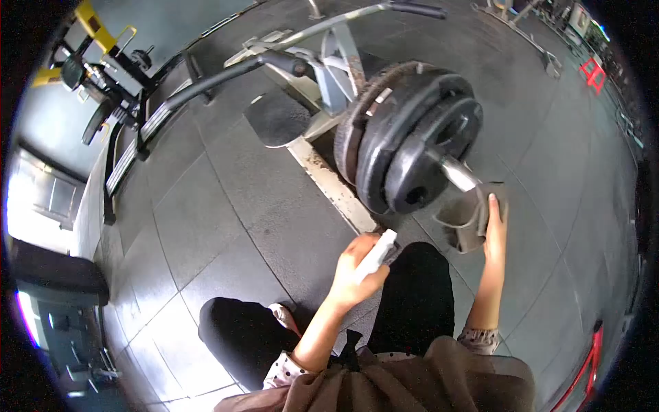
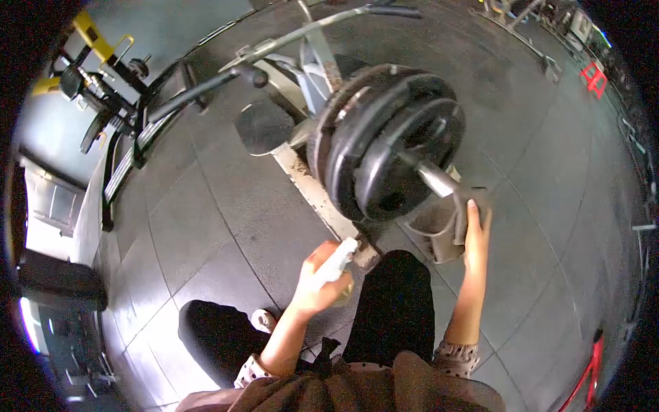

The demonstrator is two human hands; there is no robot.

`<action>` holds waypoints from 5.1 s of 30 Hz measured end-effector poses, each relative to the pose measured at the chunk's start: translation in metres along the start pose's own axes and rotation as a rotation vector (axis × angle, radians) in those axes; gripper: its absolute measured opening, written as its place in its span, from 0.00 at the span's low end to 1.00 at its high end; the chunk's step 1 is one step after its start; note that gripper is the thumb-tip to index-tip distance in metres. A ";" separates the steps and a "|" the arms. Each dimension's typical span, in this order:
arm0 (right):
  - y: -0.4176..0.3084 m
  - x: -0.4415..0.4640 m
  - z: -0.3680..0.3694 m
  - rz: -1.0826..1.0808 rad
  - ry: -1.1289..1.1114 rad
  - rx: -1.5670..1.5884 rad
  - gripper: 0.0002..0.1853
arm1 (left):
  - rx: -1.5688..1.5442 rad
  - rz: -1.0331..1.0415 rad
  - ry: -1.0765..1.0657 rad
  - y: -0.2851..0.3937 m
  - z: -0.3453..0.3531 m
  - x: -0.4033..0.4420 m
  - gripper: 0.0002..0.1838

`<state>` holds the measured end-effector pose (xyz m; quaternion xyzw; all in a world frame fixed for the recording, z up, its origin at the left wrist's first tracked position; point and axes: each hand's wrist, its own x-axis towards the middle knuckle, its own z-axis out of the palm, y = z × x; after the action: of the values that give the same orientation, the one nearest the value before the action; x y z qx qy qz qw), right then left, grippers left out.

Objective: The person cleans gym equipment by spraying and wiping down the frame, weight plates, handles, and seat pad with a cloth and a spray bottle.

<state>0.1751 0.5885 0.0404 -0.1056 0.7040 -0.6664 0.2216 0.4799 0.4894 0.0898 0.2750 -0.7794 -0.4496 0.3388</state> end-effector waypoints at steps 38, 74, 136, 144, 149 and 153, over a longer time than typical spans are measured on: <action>-0.012 0.039 0.046 -0.045 0.616 -1.533 0.39 | 0.119 -0.128 0.502 -0.189 -0.280 0.053 0.16; 0.088 -0.091 0.133 0.325 0.078 0.576 0.35 | 0.302 -0.244 0.567 -0.323 -0.307 0.104 0.12; 0.113 0.002 0.659 -0.808 -0.578 -1.567 0.32 | 0.871 -0.639 0.226 -0.487 -0.351 -0.043 0.32; 0.148 0.071 0.848 -1.008 -0.741 -1.448 0.31 | 0.888 -0.628 0.248 -0.490 -0.349 -0.043 0.33; 0.155 0.083 0.860 -1.004 -0.768 -1.372 0.31 | 0.893 -0.617 0.266 -0.487 -0.350 -0.041 0.34; 0.138 0.053 0.768 -0.994 -0.796 -1.272 0.33 | 0.863 -0.643 0.282 -0.483 -0.351 -0.038 0.32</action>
<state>0.4968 -0.1076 -0.1146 -0.7238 0.6840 -0.0840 0.0348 0.8360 0.1223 -0.2205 0.6703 -0.7167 -0.1293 0.1424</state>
